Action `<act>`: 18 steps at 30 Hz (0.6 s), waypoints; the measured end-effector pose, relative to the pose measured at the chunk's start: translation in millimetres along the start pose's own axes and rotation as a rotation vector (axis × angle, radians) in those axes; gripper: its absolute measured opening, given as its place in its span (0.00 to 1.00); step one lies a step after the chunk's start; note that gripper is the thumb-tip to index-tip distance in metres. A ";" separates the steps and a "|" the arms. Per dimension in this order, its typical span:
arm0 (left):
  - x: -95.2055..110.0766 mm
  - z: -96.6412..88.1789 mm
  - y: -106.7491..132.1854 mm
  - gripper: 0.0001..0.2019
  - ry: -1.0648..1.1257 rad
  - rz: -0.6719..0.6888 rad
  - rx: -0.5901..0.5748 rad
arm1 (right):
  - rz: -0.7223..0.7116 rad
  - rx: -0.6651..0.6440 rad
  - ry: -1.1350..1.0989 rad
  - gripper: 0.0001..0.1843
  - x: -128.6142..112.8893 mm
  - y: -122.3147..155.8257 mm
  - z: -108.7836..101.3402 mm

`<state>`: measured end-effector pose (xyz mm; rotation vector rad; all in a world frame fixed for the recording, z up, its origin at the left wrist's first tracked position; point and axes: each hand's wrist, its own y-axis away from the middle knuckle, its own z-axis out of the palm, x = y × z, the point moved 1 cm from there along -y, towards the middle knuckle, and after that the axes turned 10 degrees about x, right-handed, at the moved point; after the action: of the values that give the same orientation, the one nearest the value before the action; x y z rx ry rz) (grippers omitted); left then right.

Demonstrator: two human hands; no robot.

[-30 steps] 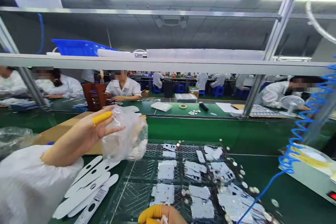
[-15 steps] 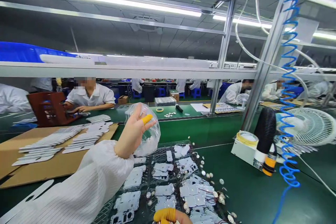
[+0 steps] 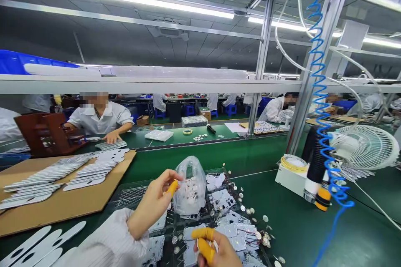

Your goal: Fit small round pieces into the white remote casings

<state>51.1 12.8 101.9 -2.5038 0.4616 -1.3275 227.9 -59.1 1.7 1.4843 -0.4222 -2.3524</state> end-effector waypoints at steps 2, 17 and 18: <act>-4.9 -5.2 6.9 0.17 -0.269 0.193 -0.027 | -0.095 0.015 0.037 0.25 -15.5 -11.1 17.3; -58.1 1.8 42.4 0.14 -0.804 0.153 -0.380 | -0.427 0.313 0.467 0.13 -24.8 -155.6 41.1; -55.2 0.1 44.7 0.15 -0.787 0.144 -0.382 | -0.441 0.309 0.487 0.15 -24.9 -156.3 40.8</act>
<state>15.2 -5.9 43.7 -2.9421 0.7221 -0.1398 182.9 95.5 -26.0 2.4309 -0.3674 -2.1691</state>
